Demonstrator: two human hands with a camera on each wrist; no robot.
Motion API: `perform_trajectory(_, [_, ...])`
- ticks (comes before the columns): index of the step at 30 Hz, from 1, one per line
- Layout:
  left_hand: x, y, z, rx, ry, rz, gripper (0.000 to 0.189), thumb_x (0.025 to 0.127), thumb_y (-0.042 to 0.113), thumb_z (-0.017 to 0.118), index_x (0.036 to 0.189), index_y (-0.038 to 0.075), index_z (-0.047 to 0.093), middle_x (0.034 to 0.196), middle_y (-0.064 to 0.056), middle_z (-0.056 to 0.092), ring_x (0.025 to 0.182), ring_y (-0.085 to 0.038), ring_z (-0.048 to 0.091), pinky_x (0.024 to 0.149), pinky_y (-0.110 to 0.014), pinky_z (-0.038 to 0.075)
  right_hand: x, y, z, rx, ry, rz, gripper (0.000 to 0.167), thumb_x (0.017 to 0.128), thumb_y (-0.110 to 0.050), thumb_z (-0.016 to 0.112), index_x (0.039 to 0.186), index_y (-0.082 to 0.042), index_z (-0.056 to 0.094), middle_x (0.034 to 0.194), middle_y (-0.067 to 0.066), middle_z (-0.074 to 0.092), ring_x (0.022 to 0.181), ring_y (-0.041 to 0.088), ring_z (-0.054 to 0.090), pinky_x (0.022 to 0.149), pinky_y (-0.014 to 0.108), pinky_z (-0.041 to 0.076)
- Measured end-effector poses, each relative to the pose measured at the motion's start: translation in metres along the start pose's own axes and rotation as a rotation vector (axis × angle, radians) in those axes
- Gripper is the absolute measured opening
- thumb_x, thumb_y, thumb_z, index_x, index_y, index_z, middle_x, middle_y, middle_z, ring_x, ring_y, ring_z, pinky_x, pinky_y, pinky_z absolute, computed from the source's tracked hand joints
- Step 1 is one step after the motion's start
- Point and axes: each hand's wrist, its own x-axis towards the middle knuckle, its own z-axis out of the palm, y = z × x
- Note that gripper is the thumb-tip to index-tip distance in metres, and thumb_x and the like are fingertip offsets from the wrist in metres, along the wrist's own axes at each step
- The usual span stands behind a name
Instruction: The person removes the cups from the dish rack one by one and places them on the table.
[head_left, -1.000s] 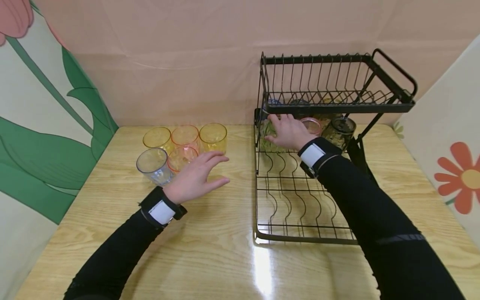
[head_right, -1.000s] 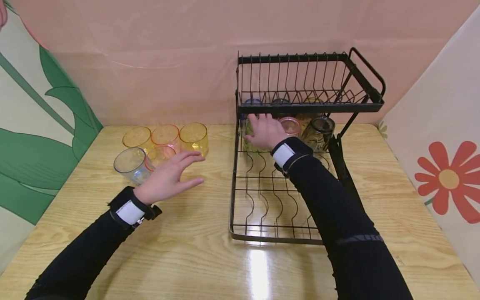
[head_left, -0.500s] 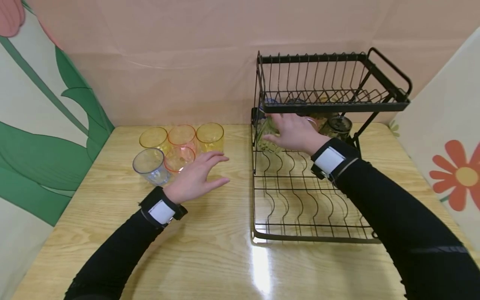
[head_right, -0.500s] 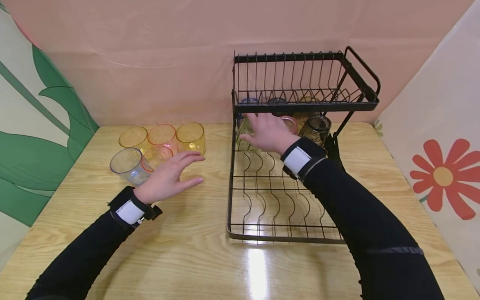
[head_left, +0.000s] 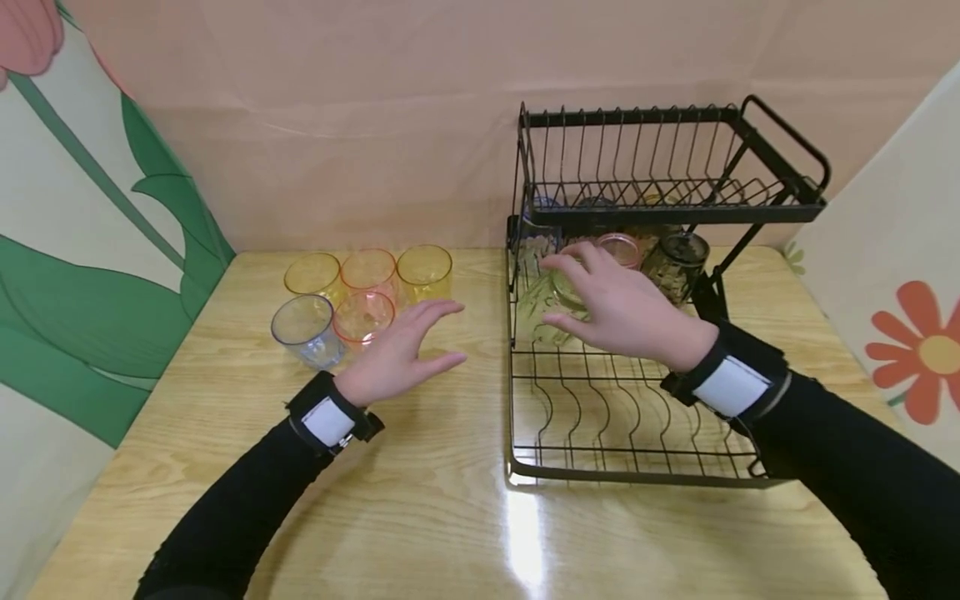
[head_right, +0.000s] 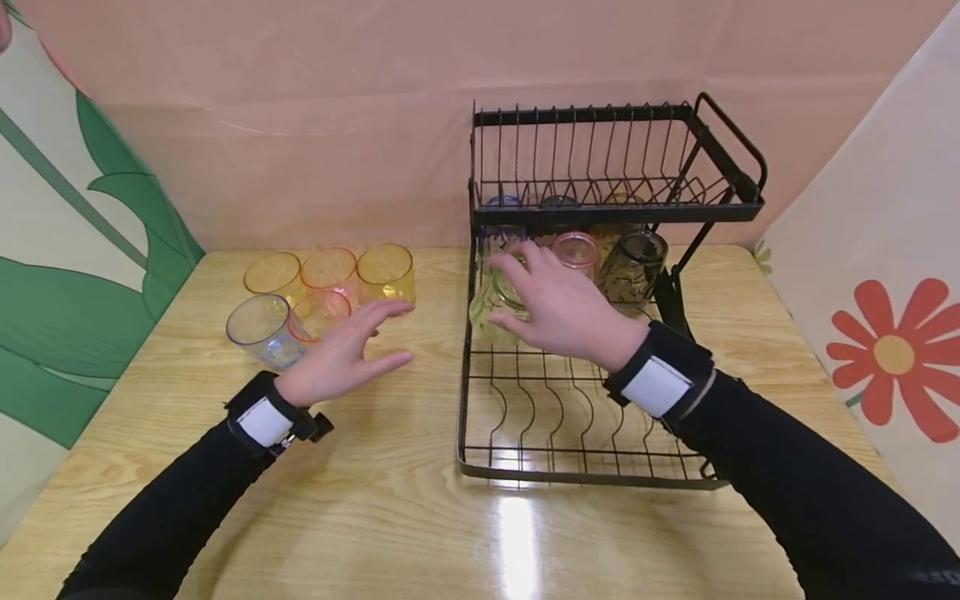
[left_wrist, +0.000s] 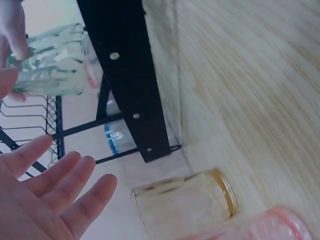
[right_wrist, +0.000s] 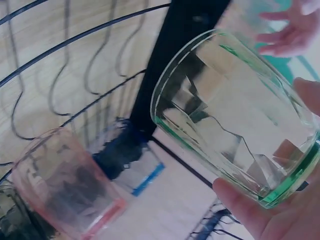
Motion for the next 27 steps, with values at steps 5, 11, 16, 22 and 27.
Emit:
perform_trajectory(5, [0.006, 0.003, 0.002, -0.207, 0.011, -0.019, 0.069, 0.094, 0.038, 0.064, 0.149, 0.012, 0.033, 0.146, -0.005, 0.042, 0.128, -0.02, 0.044, 0.099, -0.039, 0.042, -0.006, -0.009, -0.008, 0.11, 0.11, -0.006, 0.067, 0.088, -0.033, 0.074, 0.14, -0.005, 0.042, 0.125, 0.017, 0.046, 0.084, 0.023, 0.051, 0.054, 0.032, 0.046])
perform_trajectory(11, [0.018, 0.014, 0.005, -0.539, 0.011, -0.081, 0.07, 0.095, 0.024, 0.064, 0.152, 0.018, 0.024, 0.148, -0.006, 0.037, 0.129, -0.021, 0.044, 0.097, -0.04, 0.046, -0.007, -0.013, -0.006, 0.355, 0.17, 0.016, 0.068, 0.087, -0.018, 0.075, 0.141, -0.004, 0.038, 0.136, 0.016, 0.042, 0.117, 0.031, 0.047, 0.094, 0.05, 0.044])
perform_trajectory(16, [0.029, 0.02, 0.012, -0.736, 0.003, -0.114, 0.075, 0.095, 0.017, 0.062, 0.154, 0.02, 0.016, 0.15, -0.01, 0.032, 0.129, -0.026, 0.045, 0.096, -0.043, 0.046, -0.01, -0.016, 0.001, 0.569, 0.224, 0.052, 0.065, 0.087, -0.006, 0.073, 0.141, -0.004, 0.038, 0.139, 0.015, 0.042, 0.13, 0.033, 0.037, 0.106, 0.057, 0.03])
perform_trajectory(22, [0.036, 0.025, 0.018, -0.866, 0.002, -0.137, 0.093, 0.085, 0.052, 0.069, 0.154, 0.023, 0.013, 0.152, -0.015, 0.026, 0.13, -0.031, 0.042, 0.099, -0.05, 0.042, -0.011, -0.018, 0.009, 0.79, 0.248, 0.115, 0.058, 0.09, -0.002, 0.066, 0.14, -0.003, 0.036, 0.141, 0.017, 0.04, 0.131, 0.032, 0.037, 0.104, 0.06, 0.03])
perform_trajectory(27, [0.042, 0.029, 0.019, -0.912, 0.017, -0.162, 0.104, 0.078, 0.06, 0.072, 0.154, 0.025, 0.012, 0.153, -0.015, 0.025, 0.133, -0.033, 0.038, 0.1, -0.05, 0.041, -0.01, -0.017, 0.016, 0.85, 0.237, 0.146, 0.054, 0.094, -0.006, 0.063, 0.14, -0.003, 0.035, 0.145, 0.016, 0.036, 0.139, 0.029, 0.026, 0.11, 0.06, 0.017])
